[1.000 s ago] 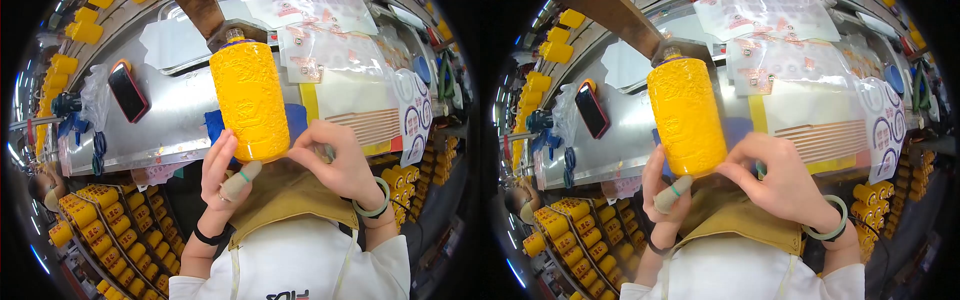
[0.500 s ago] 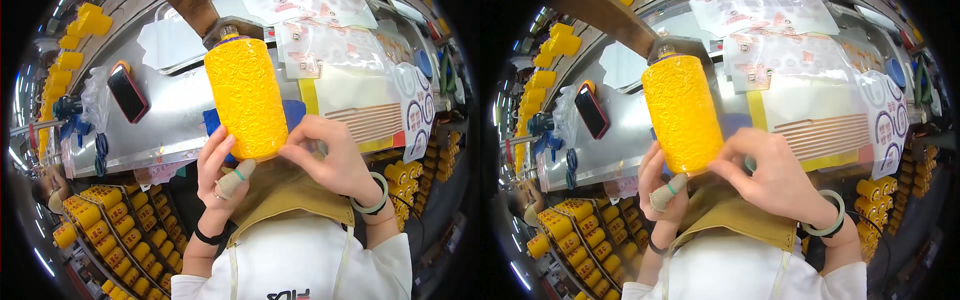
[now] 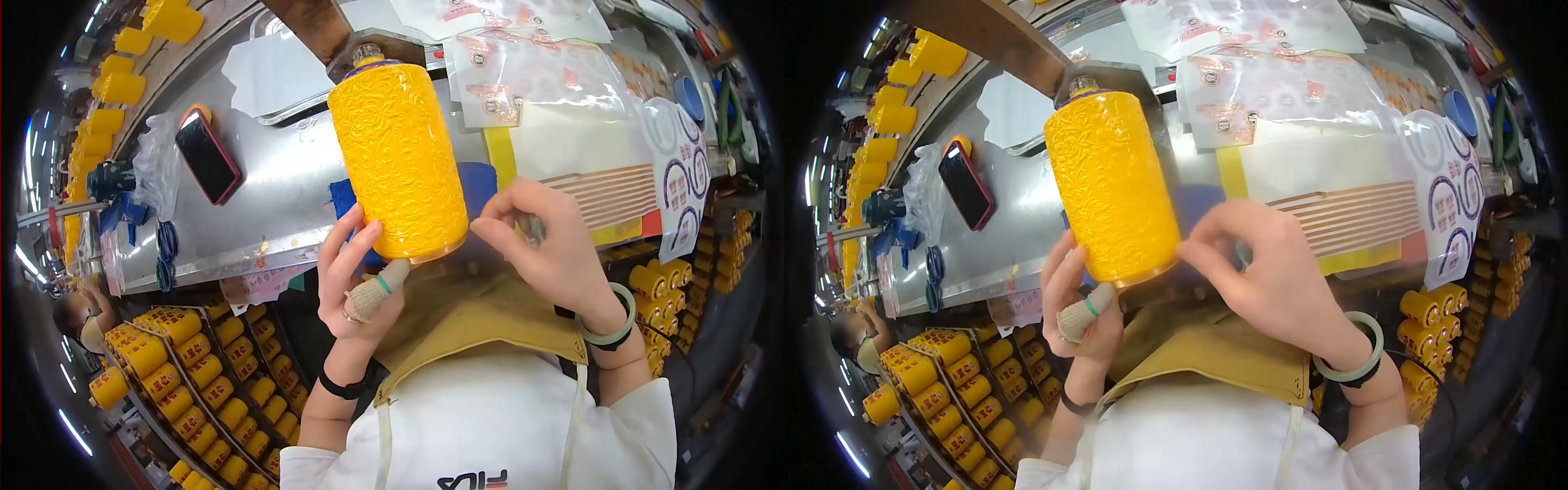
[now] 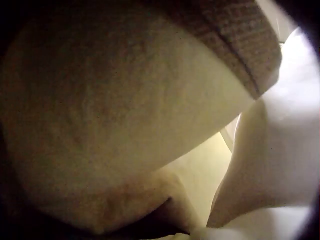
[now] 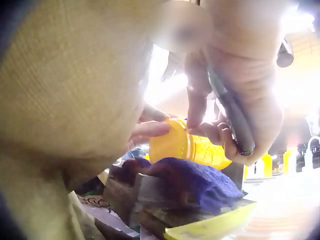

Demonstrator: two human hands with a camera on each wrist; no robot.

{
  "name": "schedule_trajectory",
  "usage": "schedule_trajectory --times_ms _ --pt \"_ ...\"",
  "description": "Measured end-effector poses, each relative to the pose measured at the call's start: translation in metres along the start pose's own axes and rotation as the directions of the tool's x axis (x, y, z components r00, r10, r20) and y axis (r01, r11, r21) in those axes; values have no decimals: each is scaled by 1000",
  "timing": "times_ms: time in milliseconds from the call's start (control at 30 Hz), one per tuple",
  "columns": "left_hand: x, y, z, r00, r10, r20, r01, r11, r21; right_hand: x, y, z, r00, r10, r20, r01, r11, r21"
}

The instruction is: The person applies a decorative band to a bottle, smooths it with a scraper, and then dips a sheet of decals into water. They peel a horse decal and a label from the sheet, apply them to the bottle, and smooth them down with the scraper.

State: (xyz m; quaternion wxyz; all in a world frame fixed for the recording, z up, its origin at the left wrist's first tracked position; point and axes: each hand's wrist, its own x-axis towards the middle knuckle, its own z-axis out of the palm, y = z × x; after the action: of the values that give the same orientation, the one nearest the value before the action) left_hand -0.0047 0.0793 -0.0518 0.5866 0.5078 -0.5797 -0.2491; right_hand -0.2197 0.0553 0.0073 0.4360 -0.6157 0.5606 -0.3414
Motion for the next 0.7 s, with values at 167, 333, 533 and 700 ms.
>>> schedule_trajectory --times_ms 167,333,533,700 --pt "6 -10 -8 947 279 159 -301 943 139 1 -4 16 987 129 93 -149 956 252" --pt "1 -14 -7 970 225 93 -235 964 121 1 -5 27 992 109 61 -117 979 169" --pt "8 -12 -12 905 365 217 -409 886 219 -1 -7 24 982 166 90 -180 966 187" --pt "5 -11 -11 936 306 175 -342 908 242 -3 -5 26 989 119 82 -132 977 167"
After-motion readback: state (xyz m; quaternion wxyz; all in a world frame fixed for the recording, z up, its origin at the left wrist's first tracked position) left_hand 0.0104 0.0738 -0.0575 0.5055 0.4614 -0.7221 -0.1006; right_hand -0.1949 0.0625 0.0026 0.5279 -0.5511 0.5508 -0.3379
